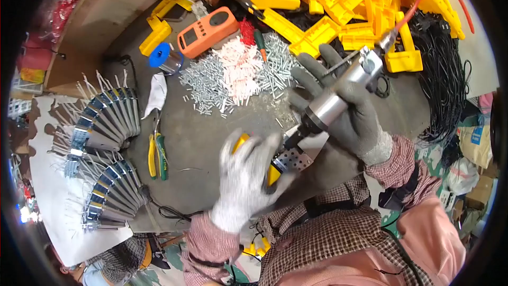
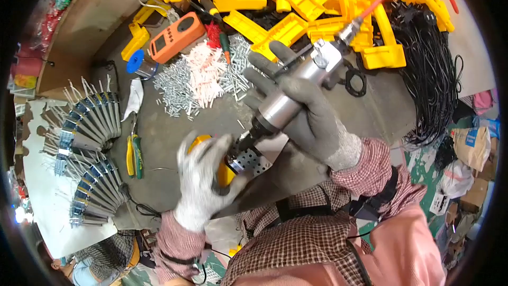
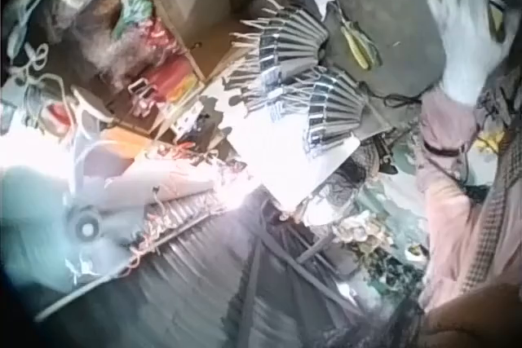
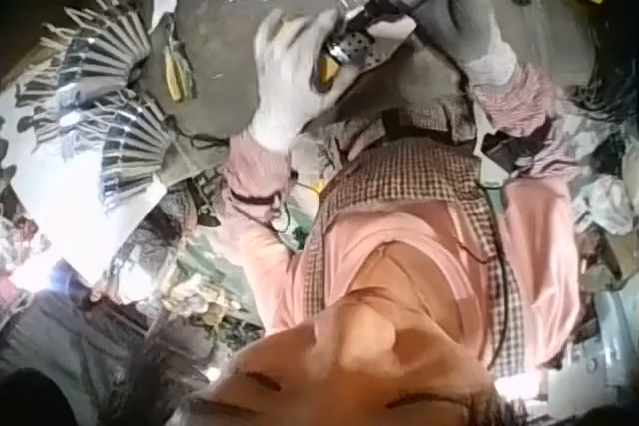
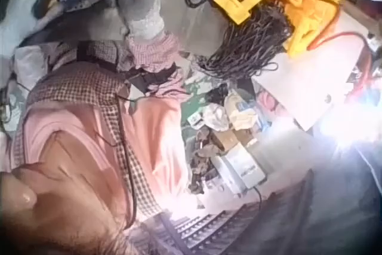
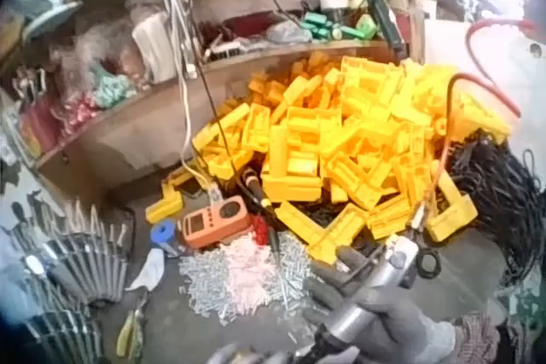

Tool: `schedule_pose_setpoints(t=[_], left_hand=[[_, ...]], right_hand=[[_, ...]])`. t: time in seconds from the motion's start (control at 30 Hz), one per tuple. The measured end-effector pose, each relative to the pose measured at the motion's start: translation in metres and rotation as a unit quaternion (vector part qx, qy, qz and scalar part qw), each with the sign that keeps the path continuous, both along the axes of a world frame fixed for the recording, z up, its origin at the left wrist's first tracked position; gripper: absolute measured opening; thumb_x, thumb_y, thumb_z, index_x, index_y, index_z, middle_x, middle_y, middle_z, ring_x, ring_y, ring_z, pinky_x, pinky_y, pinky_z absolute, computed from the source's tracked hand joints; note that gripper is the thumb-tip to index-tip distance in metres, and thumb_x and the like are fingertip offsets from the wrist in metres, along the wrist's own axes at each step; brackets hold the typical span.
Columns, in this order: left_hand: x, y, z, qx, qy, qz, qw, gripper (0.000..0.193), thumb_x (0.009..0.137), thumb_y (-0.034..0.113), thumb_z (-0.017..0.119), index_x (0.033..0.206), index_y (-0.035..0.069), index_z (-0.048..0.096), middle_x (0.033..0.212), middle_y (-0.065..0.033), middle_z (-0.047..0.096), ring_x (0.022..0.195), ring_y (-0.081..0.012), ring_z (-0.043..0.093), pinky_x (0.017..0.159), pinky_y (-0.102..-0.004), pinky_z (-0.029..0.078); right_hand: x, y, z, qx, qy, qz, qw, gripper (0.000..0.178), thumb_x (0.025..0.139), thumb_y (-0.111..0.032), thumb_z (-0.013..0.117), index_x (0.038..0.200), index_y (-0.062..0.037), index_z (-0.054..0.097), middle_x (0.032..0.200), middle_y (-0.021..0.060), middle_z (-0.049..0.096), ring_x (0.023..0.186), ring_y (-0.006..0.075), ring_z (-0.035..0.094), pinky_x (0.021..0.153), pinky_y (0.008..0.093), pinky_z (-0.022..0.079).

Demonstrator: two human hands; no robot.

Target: Assembling components of a yellow plastic device using a power screwdriver and soldering iron.

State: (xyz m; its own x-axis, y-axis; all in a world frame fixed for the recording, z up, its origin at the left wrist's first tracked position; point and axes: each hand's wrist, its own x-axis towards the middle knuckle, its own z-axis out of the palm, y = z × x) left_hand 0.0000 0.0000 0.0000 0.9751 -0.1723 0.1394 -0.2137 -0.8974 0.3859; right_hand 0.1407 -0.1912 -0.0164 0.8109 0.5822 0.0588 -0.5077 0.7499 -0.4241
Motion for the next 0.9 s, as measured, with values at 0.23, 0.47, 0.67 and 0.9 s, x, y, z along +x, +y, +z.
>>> schedule_pose_setpoints(t=[0.23,0.47,0.67,0.9], left_hand=[[-0.117,0.004,0.010,-0.089,0.173,0.196,0.961,0.070,0.079,0.044,0.085,0.130,0.004,0.057,0.100,-0.0117,0.066,0.090,-0.0295,0.065,0.080,-0.0369,0.053],[-0.086,0.056,0.024,-0.112,0.304,0.106,0.940,0.058,0.091,0.041,0.070,0.133,0.003,0.055,0.090,-0.0095,0.059,0.067,-0.0189,0.060,0.058,-0.0312,0.052],[-0.069,0.032,0.004,0.094,0.162,0.062,0.980,0.057,0.088,0.031,0.072,0.136,0.009,0.051,0.096,-0.0134,0.060,0.080,-0.0299,0.069,0.065,-0.0419,0.056],[-0.065,0.028,0.002,0.144,0.143,0.023,0.979,0.057,0.085,0.046,0.074,0.127,0.011,0.057,0.088,-0.0072,0.059,0.075,-0.0238,0.069,0.060,-0.0381,0.055]], right_hand=[[-0.004,-0.004,0.031,0.155,-0.231,-0.091,0.956,0.061,0.081,-0.025,0.077,0.137,-0.0194,0.052,0.113,-0.0008,0.056,0.115,0.0220,0.052,0.101,0.0578,0.042],[-0.001,-0.048,0.013,0.106,-0.023,-0.091,0.990,0.048,0.090,-0.024,0.069,0.136,-0.0203,0.056,0.145,0.0093,0.054,0.142,0.0351,0.041,0.112,0.0753,0.030],[-0.002,-0.040,-0.024,0.021,0.054,-0.053,0.997,0.042,0.093,-0.015,0.065,0.134,-0.0171,0.054,0.148,0.0111,0.050,0.145,0.0339,0.038,0.110,0.0754,0.032],[-0.008,-0.042,-0.027,-0.012,0.097,-0.059,0.993,0.042,0.093,-0.016,0.064,0.134,-0.0163,0.054,0.148,0.0121,0.049,0.144,0.0361,0.038,0.109,0.0758,0.033]])
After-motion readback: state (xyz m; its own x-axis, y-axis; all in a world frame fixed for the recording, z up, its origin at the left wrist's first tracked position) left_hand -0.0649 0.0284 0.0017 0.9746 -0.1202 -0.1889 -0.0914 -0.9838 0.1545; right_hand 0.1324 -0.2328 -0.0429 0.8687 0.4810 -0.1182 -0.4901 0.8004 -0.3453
